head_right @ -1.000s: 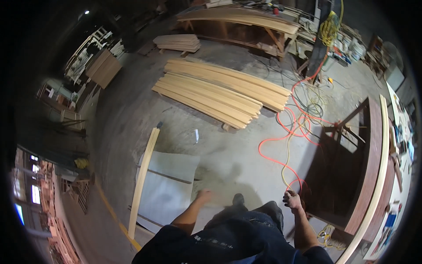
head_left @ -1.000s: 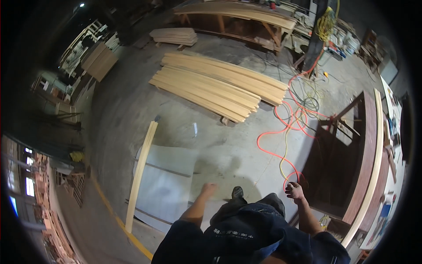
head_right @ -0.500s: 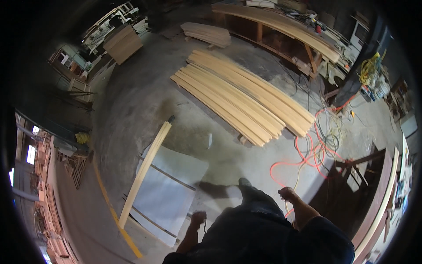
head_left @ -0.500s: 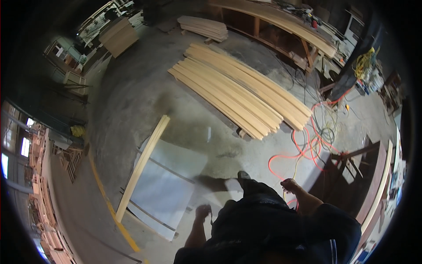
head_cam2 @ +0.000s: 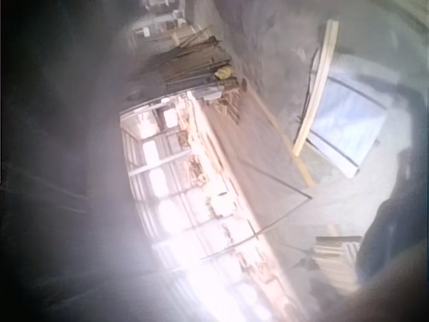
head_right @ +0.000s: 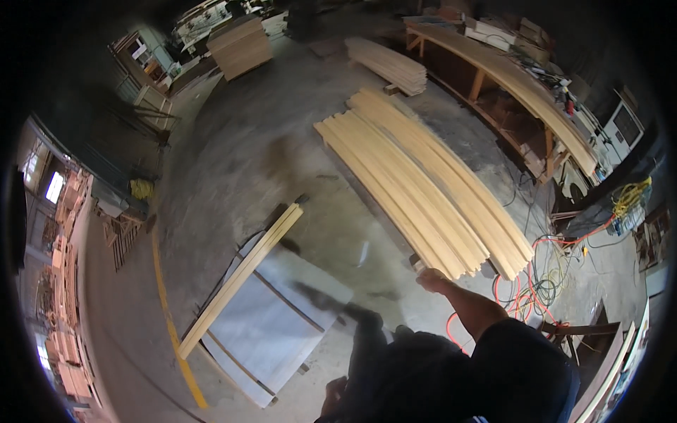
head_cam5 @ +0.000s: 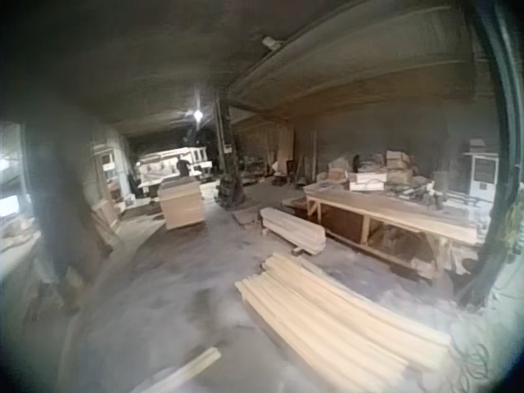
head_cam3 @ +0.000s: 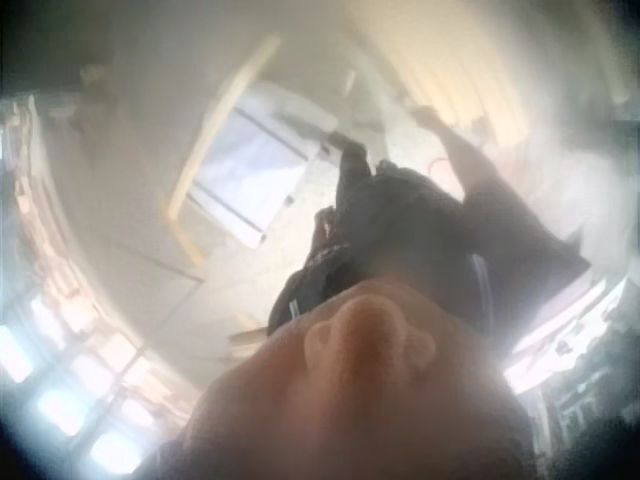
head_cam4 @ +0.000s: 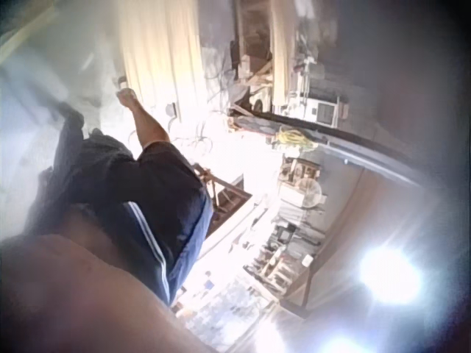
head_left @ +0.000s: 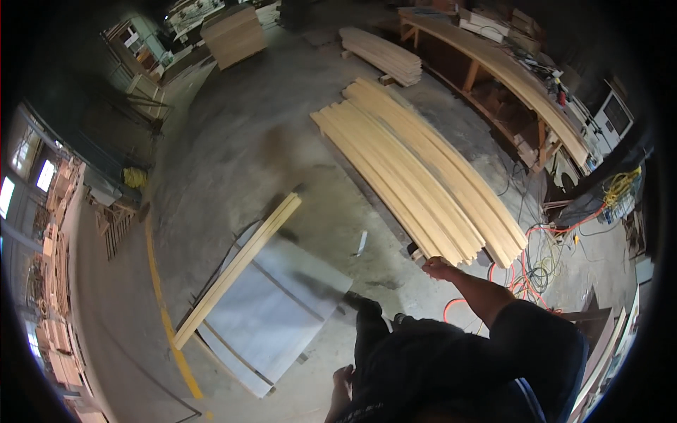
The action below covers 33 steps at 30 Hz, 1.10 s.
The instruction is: The person connects a palm router to a power cable and uses it to shape the edge of multiple wooden trim pieces on a workbench.
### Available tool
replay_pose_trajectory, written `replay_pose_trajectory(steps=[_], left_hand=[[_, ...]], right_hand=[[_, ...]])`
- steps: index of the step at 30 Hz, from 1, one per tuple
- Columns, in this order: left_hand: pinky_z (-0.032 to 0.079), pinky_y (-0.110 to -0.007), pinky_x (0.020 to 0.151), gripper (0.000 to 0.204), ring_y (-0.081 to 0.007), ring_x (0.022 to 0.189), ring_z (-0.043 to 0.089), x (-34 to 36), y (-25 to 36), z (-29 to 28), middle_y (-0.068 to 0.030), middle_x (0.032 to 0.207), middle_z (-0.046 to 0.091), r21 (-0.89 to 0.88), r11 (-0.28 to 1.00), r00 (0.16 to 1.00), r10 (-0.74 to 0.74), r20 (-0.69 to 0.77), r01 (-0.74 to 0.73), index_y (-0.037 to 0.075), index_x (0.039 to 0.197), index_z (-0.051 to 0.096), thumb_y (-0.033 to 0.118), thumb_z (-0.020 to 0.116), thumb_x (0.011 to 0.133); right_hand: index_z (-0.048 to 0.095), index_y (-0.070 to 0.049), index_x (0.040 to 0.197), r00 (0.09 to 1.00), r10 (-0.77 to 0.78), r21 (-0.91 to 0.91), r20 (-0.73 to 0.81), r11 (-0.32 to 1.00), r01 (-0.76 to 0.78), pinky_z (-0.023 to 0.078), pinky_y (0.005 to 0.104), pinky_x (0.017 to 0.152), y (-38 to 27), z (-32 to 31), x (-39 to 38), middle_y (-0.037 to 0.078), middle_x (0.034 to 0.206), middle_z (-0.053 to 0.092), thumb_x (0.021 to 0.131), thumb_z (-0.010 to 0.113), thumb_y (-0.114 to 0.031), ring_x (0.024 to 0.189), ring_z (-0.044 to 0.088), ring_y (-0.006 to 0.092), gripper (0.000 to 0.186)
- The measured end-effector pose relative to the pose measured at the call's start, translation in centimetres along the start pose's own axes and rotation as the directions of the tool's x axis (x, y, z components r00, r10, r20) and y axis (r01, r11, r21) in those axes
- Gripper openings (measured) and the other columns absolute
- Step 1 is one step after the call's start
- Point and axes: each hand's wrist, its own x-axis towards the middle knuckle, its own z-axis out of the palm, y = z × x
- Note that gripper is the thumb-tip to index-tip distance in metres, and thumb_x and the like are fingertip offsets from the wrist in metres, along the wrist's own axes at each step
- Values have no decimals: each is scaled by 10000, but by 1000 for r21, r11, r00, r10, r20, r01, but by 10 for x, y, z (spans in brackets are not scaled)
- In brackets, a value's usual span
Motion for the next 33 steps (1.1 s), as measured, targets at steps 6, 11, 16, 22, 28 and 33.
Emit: replay_pose_trajectory(steps=[6,11,16,22,28,33], left_hand=[[422,-364,466,238,-168,526,495,95,23,-58,-24,739,655,-426,605,689,-722,61,672,104,912,717,315,611,945],[466,-272,563,266,-143,740,659,122,124,-159,-51,900,688,-727,573,760,-640,-110,378,26,1086,671,234,620,929],[538,-349,815,444,-229,971,686,144,110,-193,-111,1136,698,-805,485,766,-640,-61,341,23,1321,571,296,612,974],[556,-339,771,411,-231,937,694,152,75,-153,-120,1123,706,-845,232,600,-790,125,481,21,1301,582,262,608,969],[572,-362,800,389,-259,992,697,204,60,-132,-156,1141,691,-800,-12,409,-855,319,600,-1,1292,573,186,591,952],[570,-388,821,373,-266,975,696,319,66,-154,-158,1103,693,-855,-236,426,-787,447,462,-3,1260,567,190,613,944]], right_hand=[[686,-42,785,953,-170,-117,252,972,204,504,365,538,-122,68,51,106,662,653,882,618,-354,560,617,186,333],[688,-17,870,938,-46,-105,345,991,87,517,332,605,-186,102,92,73,704,669,875,676,-351,625,632,148,334],[705,-42,948,910,-79,-341,406,911,231,531,331,613,-210,118,186,31,721,665,894,675,-406,649,636,140,370],[722,-30,1043,918,128,-463,376,884,67,548,390,839,-267,145,299,147,949,731,885,669,-502,915,694,255,501],[674,-64,967,873,326,-303,364,927,-220,544,359,635,-324,222,492,42,808,617,894,645,-581,750,611,168,524],[604,-126,1012,890,359,-329,280,907,-262,529,393,637,-329,285,710,9,838,528,877,575,-698,756,536,171,588]])
